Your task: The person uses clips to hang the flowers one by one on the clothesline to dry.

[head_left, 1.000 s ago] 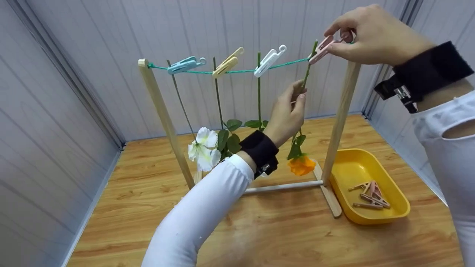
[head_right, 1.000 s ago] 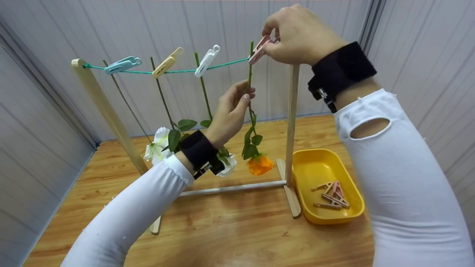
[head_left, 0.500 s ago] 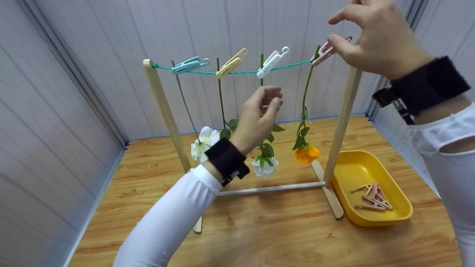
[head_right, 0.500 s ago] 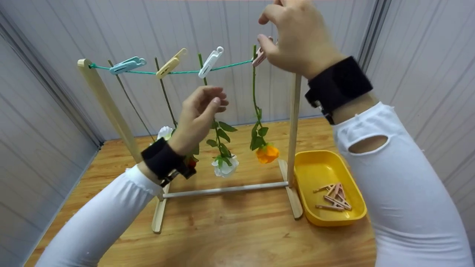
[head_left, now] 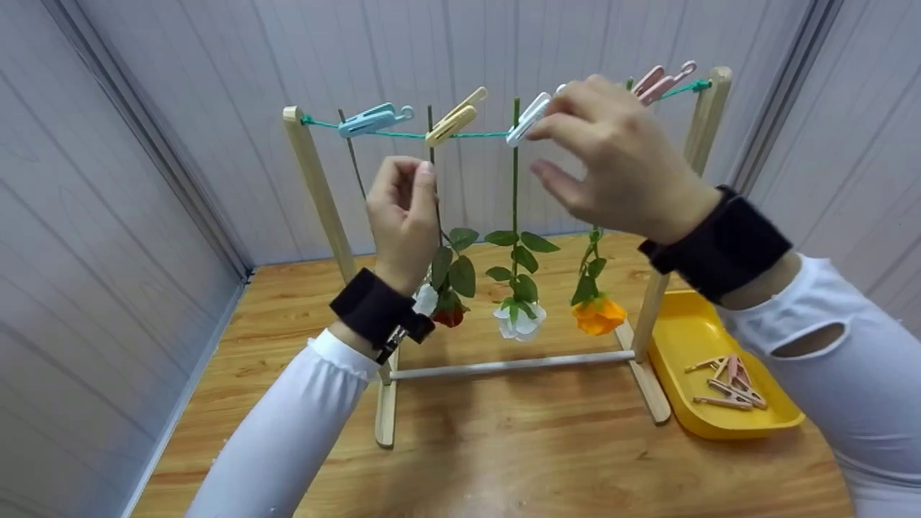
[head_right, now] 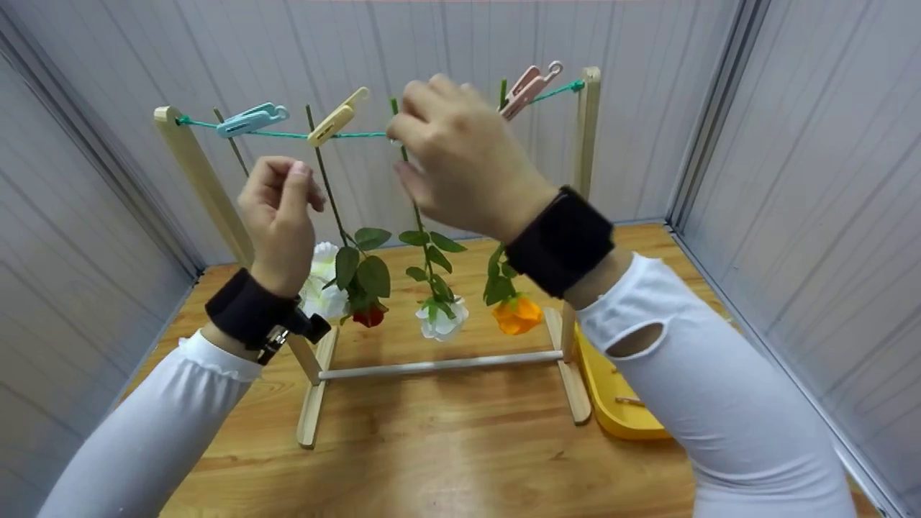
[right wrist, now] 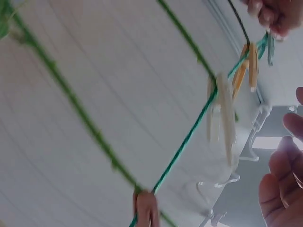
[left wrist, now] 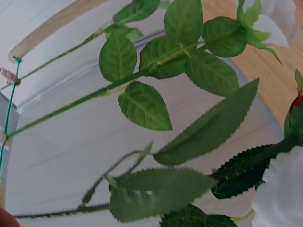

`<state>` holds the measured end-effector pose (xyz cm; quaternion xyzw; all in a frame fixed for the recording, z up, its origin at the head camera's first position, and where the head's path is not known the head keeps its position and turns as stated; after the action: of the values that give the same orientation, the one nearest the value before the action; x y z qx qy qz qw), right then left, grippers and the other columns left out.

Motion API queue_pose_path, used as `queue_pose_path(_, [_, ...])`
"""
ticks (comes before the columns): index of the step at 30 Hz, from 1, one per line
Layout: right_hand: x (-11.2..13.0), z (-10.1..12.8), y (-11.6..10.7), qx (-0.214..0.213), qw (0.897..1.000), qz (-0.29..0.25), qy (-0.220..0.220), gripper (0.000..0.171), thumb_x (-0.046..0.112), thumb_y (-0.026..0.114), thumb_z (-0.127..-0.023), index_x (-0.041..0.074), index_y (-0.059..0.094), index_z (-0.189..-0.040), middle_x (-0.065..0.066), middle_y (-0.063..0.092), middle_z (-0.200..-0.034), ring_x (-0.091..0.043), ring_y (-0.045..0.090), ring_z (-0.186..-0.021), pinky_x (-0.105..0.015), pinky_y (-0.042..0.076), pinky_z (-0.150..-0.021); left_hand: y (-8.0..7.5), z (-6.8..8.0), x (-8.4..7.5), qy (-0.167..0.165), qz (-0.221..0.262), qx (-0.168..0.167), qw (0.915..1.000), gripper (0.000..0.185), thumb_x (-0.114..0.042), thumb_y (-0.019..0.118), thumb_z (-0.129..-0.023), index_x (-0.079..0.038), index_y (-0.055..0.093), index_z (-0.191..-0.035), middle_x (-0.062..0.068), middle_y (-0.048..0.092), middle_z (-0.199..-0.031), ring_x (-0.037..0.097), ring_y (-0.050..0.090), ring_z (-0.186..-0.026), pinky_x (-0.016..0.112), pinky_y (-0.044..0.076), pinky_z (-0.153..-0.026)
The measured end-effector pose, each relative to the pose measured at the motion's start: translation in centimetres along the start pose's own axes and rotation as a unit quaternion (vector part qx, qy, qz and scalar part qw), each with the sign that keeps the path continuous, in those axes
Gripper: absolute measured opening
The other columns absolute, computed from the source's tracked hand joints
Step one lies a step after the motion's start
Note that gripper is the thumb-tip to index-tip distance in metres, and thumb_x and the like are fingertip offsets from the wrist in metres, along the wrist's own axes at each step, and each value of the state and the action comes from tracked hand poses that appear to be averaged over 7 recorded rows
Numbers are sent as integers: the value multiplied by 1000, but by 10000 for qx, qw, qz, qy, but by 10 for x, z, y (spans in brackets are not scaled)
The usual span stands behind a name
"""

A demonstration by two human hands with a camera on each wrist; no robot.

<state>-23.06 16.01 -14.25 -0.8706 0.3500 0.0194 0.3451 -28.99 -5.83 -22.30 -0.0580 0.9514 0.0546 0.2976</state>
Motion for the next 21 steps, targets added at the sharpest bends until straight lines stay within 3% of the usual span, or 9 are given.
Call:
queue_pose_path(4, [8,-9,17,96,9999,28,19,27,16,78,-97,-7,75,-112,-26,70,-112,-44,62,-101,-52,52,-85,-12,-8,8,-643,-88,-449,9969,17,-8,53,-110,0,65,-101,-3,57,-85,11,53,-77,25,46,-73])
queue_pose_path(10, [11,-26,41,226,9985,43,497,39,27,78,-100,-6,73,-120,-25,70,-127,-44,62,-119,-54,52,-105,-13,-17,17,-1548,254,-544,9861,27,-17,54,-114,3,71,-117,4,68,-101,17,65,-96,29,55,-86])
queue_pose_path(15, [11,-42,59,390,9936,84,1053,50,37,74,-102,-3,69,-131,-24,66,-140,-42,58,-133,-52,46,-117,-6,-21,18,-1764,898,-531,9788,25,-16,55,-115,3,71,-116,6,72,-106,18,68,-101,31,58,-89])
queue_pose_path(21, [9,-59,78,633,9845,272,1611,50,41,70,-104,-4,69,-127,-23,65,-142,-40,56,-138,-51,43,-120,1,-26,15,-1791,1554,-507,9702,20,-11,56,-114,4,70,-118,4,72,-101,14,71,-94,30,61,-87])
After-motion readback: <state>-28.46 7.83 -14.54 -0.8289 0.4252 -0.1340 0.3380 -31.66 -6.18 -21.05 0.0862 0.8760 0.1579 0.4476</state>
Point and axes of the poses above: each hand's wrist, its own z-axis away from the middle knuckle, its own y-axis out of the palm, x = y × z, the point moved 5 cm from there along -z, towards the middle knuckle
